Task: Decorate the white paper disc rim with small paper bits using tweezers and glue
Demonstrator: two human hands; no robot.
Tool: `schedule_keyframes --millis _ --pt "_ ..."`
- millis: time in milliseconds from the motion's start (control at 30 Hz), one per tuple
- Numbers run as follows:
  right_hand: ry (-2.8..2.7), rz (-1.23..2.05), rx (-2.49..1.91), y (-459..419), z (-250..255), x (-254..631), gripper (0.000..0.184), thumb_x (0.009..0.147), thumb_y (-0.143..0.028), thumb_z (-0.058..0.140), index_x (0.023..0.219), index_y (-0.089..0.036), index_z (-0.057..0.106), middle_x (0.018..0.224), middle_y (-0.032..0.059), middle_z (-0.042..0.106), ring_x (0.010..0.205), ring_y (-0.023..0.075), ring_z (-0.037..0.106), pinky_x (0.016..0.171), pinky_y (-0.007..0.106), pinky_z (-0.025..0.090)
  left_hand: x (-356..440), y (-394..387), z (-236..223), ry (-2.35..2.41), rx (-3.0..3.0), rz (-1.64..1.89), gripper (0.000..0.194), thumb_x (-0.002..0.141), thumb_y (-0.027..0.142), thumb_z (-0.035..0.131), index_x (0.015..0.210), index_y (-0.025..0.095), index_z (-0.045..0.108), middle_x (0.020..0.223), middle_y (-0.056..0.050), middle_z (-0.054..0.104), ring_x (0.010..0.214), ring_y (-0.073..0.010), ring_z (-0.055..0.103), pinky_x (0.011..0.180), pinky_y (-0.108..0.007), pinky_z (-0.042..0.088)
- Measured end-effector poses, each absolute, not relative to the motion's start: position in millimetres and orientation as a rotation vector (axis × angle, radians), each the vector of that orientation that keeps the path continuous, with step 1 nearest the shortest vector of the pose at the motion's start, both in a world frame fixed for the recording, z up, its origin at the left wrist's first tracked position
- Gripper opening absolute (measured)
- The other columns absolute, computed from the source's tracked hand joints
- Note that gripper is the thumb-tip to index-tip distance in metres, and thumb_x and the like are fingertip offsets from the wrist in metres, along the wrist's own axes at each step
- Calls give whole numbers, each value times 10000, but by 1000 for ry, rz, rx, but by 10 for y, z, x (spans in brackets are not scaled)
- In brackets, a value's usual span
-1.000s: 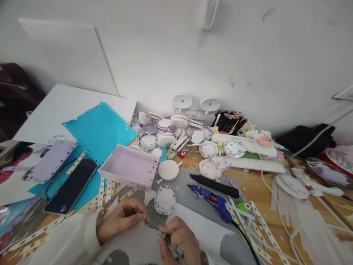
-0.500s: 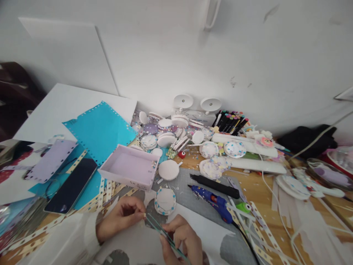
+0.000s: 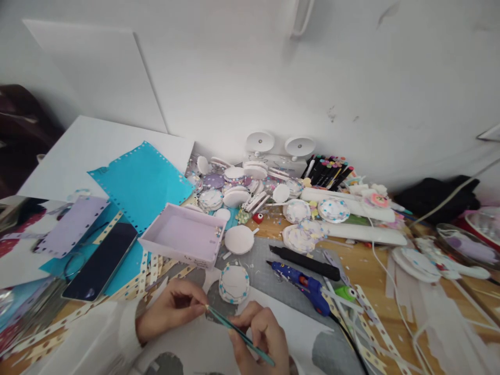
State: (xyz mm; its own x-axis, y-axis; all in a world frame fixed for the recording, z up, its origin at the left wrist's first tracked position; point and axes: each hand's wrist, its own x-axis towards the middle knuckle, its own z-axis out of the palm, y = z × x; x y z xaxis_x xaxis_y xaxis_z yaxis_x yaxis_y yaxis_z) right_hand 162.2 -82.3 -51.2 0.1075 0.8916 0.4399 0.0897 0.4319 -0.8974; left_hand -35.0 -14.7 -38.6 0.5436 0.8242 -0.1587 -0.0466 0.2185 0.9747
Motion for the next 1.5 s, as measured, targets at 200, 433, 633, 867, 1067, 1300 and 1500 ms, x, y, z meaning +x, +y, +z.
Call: schedule_keyframes --millis 200,433,633,867,1067,1300,1500 --pt "-1401 597 -995 -809 -439 1661 287 858 -101 546 734 -247 333 724 -2 600 598 134 567 533 265 489 -373 -133 -298 793 1245 676 408 774 505 671 751 105 749 607 -49 590 549 -101 452 509 -214 314" --pt "-1924 220 -838 -793 -177 1642 178 902 -138 475 915 -273 590 731 20 713 566 155 616 510 269 522 -385 -262 -265 662 1277 539 631 762 702 531 615 106 679 375 29 393 331 -59 327 374 -203 244" --pt "-2252 -78 -649 -736 -23 1496 314 920 -94 302 961 -187 599 766 101 747 516 158 594 466 254 500 -341 -319 -334 691 1300 525 698 864 625 453 356 147 428 307 15 353 306 -41 286 379 -212 217" --pt "-2272 -116 -844 -839 -101 1513 260 842 -22 364 825 -193 559 875 97 730 685 177 639 597 293 548 -302 -300 -419 826 1223 595 632 716 715 568 444 160 437 324 65 324 309 -34 209 362 -215 140" --pt "-1782 -96 -1357 -1071 -287 2016 159 815 -90 442 769 -240 468 783 46 620 734 182 615 645 302 501 -337 -289 -380 815 1206 578 580 693 652 620 440 138 535 312 55 336 297 -44 238 360 -221 160" --pt "-1405 -334 -1727 -970 -526 2549 270 763 -354 577 924 -173 458 848 122 535 752 292 530 690 474 436 -361 -298 -397 771 1182 526 472 706 519 650 450 132 566 287 53 360 266 -47 257 338 -205 202" --pt "-1675 -335 -1832 -782 -539 2666 281 850 -360 464 1024 -143 505 929 171 572 861 346 529 766 512 419 -367 -296 -382 746 1182 510 512 692 560 632 416 145 517 295 44 380 265 -46 278 328 -194 218"
